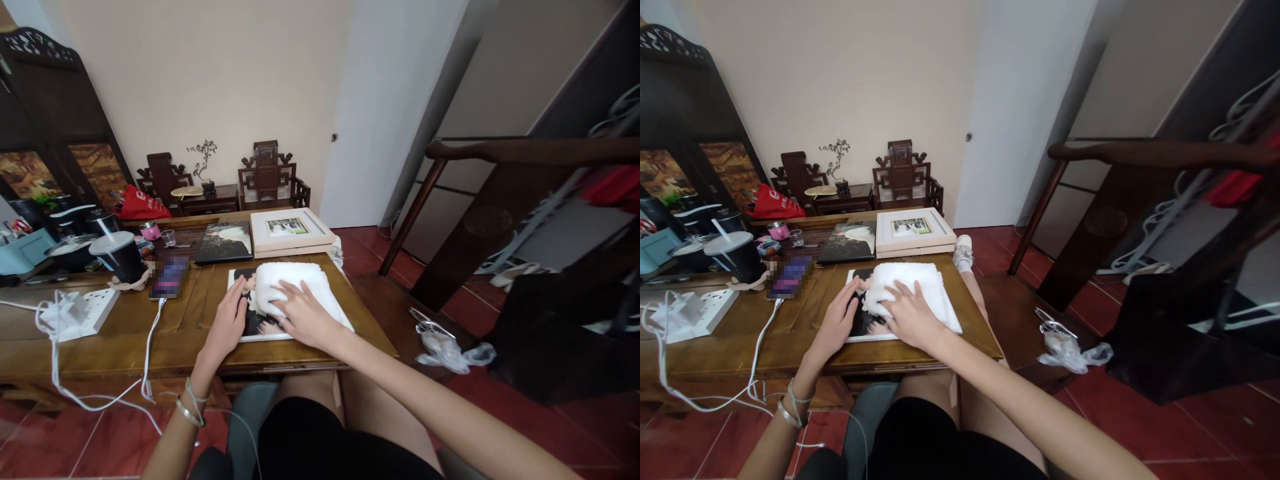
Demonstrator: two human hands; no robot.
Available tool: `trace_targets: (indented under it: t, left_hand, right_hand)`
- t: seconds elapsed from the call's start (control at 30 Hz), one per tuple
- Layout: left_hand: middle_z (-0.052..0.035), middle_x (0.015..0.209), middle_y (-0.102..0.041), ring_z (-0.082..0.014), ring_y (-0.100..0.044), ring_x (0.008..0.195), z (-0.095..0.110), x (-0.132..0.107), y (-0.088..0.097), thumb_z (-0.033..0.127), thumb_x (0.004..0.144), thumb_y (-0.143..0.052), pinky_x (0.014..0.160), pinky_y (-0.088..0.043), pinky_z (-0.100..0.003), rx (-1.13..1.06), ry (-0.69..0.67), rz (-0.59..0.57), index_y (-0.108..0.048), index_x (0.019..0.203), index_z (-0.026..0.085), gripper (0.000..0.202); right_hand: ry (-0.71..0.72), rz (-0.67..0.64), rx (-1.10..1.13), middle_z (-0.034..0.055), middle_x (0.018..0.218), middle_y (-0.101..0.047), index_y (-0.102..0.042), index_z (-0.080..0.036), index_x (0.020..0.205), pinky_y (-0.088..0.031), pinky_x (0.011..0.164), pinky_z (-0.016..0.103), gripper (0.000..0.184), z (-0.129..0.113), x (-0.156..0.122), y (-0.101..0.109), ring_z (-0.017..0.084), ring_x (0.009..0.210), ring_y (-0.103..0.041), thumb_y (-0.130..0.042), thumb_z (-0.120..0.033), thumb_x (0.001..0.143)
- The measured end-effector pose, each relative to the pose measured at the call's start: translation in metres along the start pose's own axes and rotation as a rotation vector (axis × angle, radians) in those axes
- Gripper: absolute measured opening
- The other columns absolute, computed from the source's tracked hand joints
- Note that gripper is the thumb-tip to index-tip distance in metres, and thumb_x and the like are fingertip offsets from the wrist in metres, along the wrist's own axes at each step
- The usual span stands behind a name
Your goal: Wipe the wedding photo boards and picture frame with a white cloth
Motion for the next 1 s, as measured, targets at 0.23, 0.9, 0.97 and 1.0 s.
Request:
trace_targets:
  t: [0.23,0.9,0.97,1.0]
  left_hand:
    - [-0.0088,0.143,-0.047,-0.0195,-0.042,0.134,-0.005,-0.003,0.026,0.043,0.099,-0.02,0.114,-0.029,-0.037,-0.206,0.08,0.236,-0.046,0.136,0.016,0.053]
    - [-0.0108,0.139,-0.052,-0.0232,-0.04,0.135,0.006,-0.003,-0.013,0.029,0.094,-0.041,0.111,-0.033,-0.047,0.175,-0.055,-0.092,-0.06,0.123,0.017,0.036]
    - [-0.0122,0.137,-0.053,-0.0235,-0.042,0.134,0.007,-0.002,-0.012,0.029,0.094,-0.041,0.111,-0.034,-0.046,0.183,-0.062,-0.086,-0.06,0.122,0.015,0.036]
    - [-0.0128,0.136,-0.055,-0.0235,-0.043,0.133,0.007,-0.002,-0.011,0.028,0.094,-0.041,0.111,-0.034,-0.045,0.188,-0.065,-0.082,-0.061,0.12,0.014,0.036]
  right_hand:
    - [0.355,-0.039,0.119,0.0092,0.145,-0.045,-0.068,-0.018,0.106,-0.013,0.113,0.058,0.026,-0.057,-0.014,-0.002,0.028,0.141,-0.024,-0.052,-0.019,0.085]
    - [0.07,0.062,0.139,0.0091,0.111,-0.067,-0.065,-0.018,0.108,-0.039,0.09,0.033,0.03,0.025,0.058,0.008,0.023,0.101,-0.061,-0.038,-0.027,0.098]
    - [0.126,0.045,0.181,0.0081,0.106,-0.069,-0.066,-0.017,0.106,-0.04,0.087,0.03,0.034,0.012,0.078,0.004,0.021,0.096,-0.062,-0.035,-0.031,0.099]
    - [0.144,0.045,0.193,0.0081,0.105,-0.069,-0.066,-0.016,0.105,-0.04,0.086,0.029,0.035,0.007,0.085,0.003,0.021,0.095,-0.062,-0.035,-0.032,0.1]
Point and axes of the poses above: each hand's wrist, its own x-axis towards the middle knuckle, its own y-axis out of the back of the hand, z = x × y, the point moved 9 cm from there along x, towards the middle knuckle
